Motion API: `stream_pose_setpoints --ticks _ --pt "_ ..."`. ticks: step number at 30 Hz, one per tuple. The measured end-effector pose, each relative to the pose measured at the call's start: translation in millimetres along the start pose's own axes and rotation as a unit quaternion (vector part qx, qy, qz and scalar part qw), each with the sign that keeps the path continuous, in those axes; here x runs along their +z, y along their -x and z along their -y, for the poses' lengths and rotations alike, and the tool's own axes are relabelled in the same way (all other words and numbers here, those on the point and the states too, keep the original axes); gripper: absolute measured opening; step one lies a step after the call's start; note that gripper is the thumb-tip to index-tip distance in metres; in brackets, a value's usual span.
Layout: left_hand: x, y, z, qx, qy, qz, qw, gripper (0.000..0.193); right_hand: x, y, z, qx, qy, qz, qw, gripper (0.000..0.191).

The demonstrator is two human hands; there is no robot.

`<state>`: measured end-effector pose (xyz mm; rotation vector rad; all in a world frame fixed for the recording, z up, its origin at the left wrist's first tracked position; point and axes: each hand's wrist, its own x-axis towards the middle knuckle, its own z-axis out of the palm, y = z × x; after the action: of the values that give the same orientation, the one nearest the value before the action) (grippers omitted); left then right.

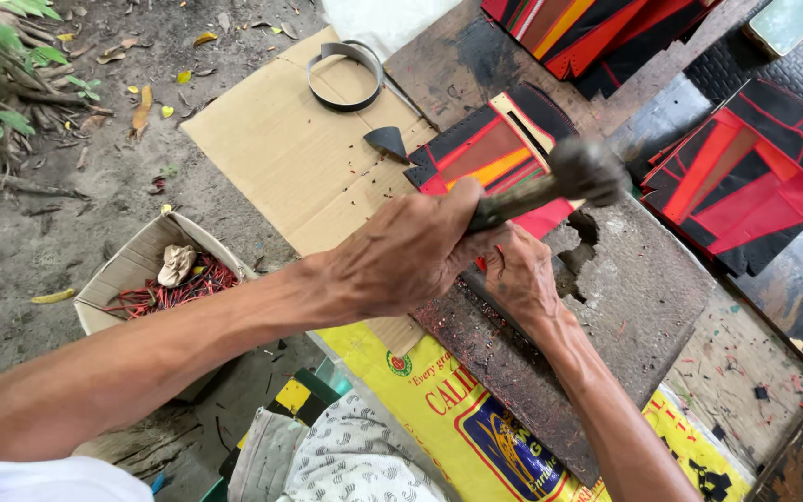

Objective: The person holds a colorful leather panel on a work board and uses a hammer to drive nails along its edge, steadying the panel with one hand while guiding nails with a small tool, repositioning the panel as they work around it.

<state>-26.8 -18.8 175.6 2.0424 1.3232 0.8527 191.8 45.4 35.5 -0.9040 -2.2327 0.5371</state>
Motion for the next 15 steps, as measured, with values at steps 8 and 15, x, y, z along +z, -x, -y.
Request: stream_pose_setpoints --ticks 8,15 --pt "1 -3 10 0.005 -0.048 -0.014 0.999 0.046 0 0 8 0.01 -0.02 -0.007 1.0 0.008" --pt "-11 -10 3 -0.048 -0.12 0.063 0.99 0.045 6 -1 0 0.02 0.02 -0.004 1.0 0.01"
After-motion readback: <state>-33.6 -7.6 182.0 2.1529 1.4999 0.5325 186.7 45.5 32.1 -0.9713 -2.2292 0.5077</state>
